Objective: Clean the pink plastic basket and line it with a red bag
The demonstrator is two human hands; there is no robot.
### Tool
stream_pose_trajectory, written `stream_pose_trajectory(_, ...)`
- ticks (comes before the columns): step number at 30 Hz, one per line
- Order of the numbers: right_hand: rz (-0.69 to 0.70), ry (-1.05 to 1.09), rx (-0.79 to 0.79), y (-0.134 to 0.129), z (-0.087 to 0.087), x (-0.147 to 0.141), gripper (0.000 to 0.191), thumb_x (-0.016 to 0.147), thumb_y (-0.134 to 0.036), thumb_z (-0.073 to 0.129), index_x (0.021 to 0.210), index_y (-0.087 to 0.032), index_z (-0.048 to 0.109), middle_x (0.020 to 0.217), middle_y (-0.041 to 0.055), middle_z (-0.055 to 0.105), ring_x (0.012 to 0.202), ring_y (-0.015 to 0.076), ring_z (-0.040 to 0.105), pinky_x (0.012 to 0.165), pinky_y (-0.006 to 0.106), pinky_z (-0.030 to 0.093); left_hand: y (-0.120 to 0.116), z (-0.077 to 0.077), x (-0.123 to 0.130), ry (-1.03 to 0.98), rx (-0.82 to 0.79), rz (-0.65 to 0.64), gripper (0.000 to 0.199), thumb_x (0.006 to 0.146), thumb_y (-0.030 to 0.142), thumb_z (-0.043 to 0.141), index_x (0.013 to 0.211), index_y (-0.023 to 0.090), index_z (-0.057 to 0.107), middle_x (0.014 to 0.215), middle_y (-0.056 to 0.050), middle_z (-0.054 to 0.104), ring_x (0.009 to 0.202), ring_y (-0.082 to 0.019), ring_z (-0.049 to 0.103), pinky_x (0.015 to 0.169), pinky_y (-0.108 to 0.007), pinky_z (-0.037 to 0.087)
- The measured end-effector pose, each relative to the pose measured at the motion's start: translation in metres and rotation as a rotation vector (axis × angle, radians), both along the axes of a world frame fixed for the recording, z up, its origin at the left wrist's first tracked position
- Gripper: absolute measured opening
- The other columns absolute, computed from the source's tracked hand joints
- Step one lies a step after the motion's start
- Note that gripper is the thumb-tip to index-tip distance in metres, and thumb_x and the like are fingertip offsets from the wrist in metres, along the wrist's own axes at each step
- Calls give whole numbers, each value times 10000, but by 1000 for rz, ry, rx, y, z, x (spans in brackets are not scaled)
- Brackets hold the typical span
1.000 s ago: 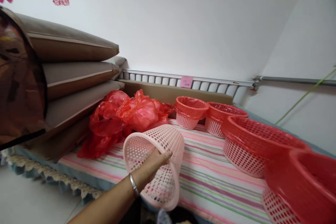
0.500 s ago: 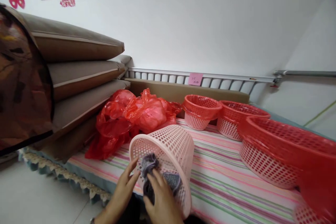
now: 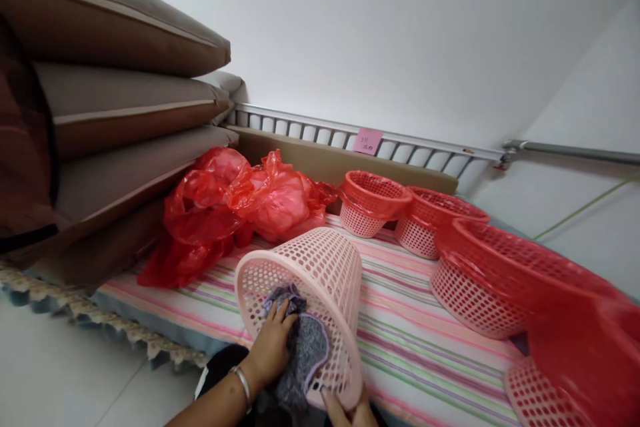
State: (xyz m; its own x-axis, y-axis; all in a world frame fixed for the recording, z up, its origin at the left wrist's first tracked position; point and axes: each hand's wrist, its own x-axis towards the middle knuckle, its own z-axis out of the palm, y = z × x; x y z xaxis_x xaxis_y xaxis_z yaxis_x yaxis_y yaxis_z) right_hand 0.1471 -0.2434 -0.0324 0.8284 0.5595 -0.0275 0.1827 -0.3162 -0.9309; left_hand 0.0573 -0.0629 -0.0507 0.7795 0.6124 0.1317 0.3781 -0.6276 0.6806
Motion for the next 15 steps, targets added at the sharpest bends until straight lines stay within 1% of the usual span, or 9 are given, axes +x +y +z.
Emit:
stream_pose_trajectory(2, -55, -13, 44, 16, -3, 7, 734, 614, -490, 590, 1242, -121, 498, 1048, 103, 665, 1030, 278, 603, 882, 327, 478, 2, -11, -3, -109, 41, -1, 757, 522, -89, 418, 1208, 193, 568, 1490, -78, 333, 1382, -258, 240, 1127, -433, 225)
stream_pose_trajectory(3, -77, -7, 66, 22, -4, 11, 732, 614, -486, 580, 1238, -112, 499, 1058, 107, 661, 1030, 283, 600, 886, 332, 472, 4, -12, -6, -163, 63, -1, 750, 522, -98, 395, 1190, 194, 573, 1471, -77, 369, 1361, -233, 296, 1118, -426, 258)
stream_pose_trajectory(4, -94, 12, 90, 27, -3, 17, 723, 614, -478, 573, 1231, -107, 505, 1054, 109, 662, 1017, 287, 604, 881, 339, 472, 7, -9, -8, -212, 89, 12, 739, 523, -101, 381, 1172, 193, 579, 1444, -79, 412, 1333, -214, 353, 1106, -417, 292)
stream_pose_trajectory(5, -102, 43, 115, 29, -2, 25, 703, 614, -464, 568, 1217, -106, 516, 1035, 108, 669, 990, 288, 613, 867, 345, 476, 11, -2, -10, -251, 117, 39, 722, 531, -100, 375, 1161, 186, 579, 1411, -85, 456, 1303, -199, 402, 1094, -403, 323)
stream_pose_trajectory(7, -76, 116, 174, 31, 6, 45, 633, 611, -426, 570, 1161, -112, 556, 977, 106, 687, 924, 285, 633, 828, 354, 486, 20, 21, -8, -301, 181, 147, 687, 549, -91, 386, 1155, 172, 571, 1346, -87, 526, 1275, -187, 439, 1088, -375, 343)
stream_pose_trajectory(9, -8, 160, 226, 30, 18, 68, 557, 605, -383, 585, 1098, -125, 589, 958, 104, 692, 897, 276, 637, 809, 350, 487, 31, 51, 6, -313, 213, 232, 646, 644, -46, 410, 1264, 132, 459, 1346, -112, 512, 1294, -180, 407, 1116, -362, 293)
stream_pose_trajectory(11, 56, 165, 246, 31, 29, 91, 510, 598, -363, 602, 1054, -136, 603, 976, 102, 689, 910, 273, 632, 810, 347, 483, 40, 75, 28, -292, 231, 298, 564, 745, 44, 427, 1306, 87, 388, 1318, -157, 518, 1272, -215, 430, 1116, -400, 278)
stream_pose_trajectory(13, 72, 166, 235, 33, 32, 107, 497, 595, -377, 615, 1032, -142, 608, 965, 96, 691, 914, 276, 629, 802, 351, 482, 44, 86, 55, -245, 250, 312, 502, 789, 106, 437, 1287, 59, 399, 1294, -184, 524, 1253, -239, 444, 1107, -412, 280)
stream_pose_trajectory(15, 65, 195, 232, 34, 27, 117, 499, 600, -403, 624, 1025, -142, 609, 935, 91, 696, 892, 277, 632, 780, 355, 487, 45, 83, 82, -178, 274, 289, 488, 766, 121, 488, 1248, 59, 445, 1291, -191, 519, 1256, -265, 430, 1095, -428, 284)
